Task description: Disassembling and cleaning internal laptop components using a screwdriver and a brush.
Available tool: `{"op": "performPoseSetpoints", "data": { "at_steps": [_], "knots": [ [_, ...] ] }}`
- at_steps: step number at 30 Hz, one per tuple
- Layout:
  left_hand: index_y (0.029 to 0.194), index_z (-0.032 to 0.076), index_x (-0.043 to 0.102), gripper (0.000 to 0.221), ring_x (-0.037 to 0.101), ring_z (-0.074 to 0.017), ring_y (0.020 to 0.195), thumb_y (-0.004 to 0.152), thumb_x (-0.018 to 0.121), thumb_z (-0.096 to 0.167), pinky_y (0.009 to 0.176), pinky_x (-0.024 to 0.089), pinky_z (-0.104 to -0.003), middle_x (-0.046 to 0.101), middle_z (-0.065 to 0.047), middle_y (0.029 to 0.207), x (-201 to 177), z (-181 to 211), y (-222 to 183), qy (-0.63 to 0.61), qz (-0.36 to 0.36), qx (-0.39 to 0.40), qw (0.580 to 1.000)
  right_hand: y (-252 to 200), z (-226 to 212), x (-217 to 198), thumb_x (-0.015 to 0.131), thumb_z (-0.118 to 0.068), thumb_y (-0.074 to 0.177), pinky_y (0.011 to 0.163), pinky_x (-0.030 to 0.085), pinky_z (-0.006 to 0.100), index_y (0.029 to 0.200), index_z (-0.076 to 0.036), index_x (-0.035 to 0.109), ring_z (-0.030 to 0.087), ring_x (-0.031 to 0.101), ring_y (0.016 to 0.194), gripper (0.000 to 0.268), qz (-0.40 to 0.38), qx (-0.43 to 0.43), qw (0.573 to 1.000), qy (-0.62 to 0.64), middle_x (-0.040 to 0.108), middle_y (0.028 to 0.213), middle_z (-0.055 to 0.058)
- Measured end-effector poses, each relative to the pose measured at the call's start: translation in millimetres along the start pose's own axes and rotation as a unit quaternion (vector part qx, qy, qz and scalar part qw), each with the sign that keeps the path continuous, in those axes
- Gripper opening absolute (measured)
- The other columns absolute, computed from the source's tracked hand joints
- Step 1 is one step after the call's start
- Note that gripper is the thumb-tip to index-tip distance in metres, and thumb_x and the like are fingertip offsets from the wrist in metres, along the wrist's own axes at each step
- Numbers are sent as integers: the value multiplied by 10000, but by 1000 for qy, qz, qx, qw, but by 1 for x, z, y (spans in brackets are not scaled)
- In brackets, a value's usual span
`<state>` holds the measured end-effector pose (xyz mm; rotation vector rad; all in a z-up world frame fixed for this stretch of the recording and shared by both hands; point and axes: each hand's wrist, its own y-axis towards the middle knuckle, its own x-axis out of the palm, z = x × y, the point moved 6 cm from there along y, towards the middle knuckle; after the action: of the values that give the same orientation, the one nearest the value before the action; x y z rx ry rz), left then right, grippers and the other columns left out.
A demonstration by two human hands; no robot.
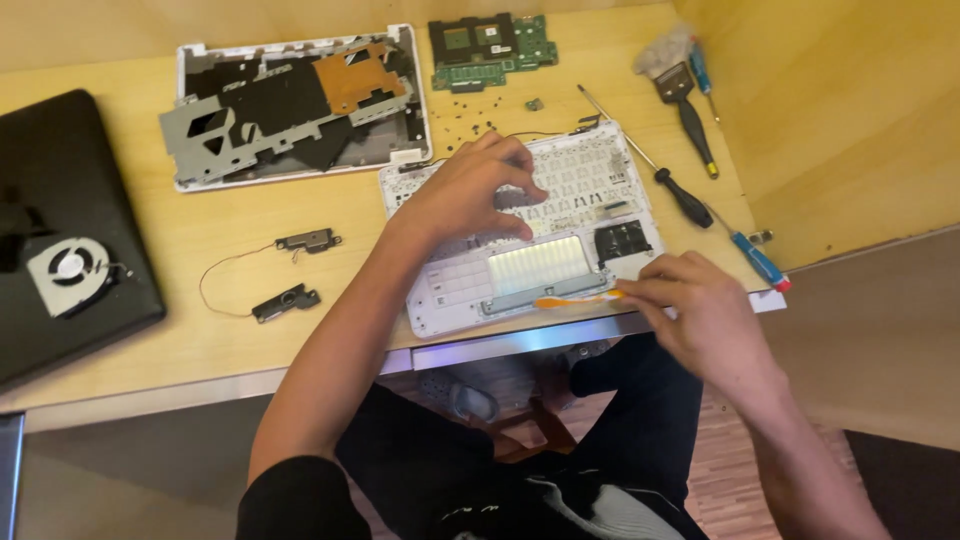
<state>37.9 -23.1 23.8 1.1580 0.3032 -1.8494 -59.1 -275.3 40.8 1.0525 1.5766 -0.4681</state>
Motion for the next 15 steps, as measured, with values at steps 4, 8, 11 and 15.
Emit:
{"op": "performPoseSetpoints", "data": {
  "at_steps": [4,8,11,15],
  "knots": [
    [1013,216,805,464,566,-308,1154,622,969,403,1001,465,-500,645,-36,1124,3,-3,1,-1,13,5,1000,2,-72,31,718,-255,929,717,566,335,963,-257,817,224,702,872,105,-25,-56,998,7,735,910,-37],
    [1009,228,812,453,565,-271,1143,616,996,356,996,456,-464,648,-16,1102,1,0,2,-13,14,-11,1000,9,-117,53,572,-250,1014,586,549,329,1076,-233,744,211,667,759,184,-20,-135,991,13,653,889,-45],
    [1046,261,809,462,518,-251,1120,638,984,390,954,424,-435,623,-2,1130,5,-7,8,-24,-12,-19,999,4,-130,54,595,-226,1017,409,449,357,1174,-127,692,238,609,571,210,-32,-168,985,14,610,887,9],
    [1077,283,799,453,457,-227,1096,675,953,426,951,390,-402,578,21,1157,10,-8,8,-50,-46,-44,997,3,-118,52,676,-228,986,343,402,368,1256,-109,696,200,527,458,296,-29,-130,991,24,609,821,16]
  ]
}}
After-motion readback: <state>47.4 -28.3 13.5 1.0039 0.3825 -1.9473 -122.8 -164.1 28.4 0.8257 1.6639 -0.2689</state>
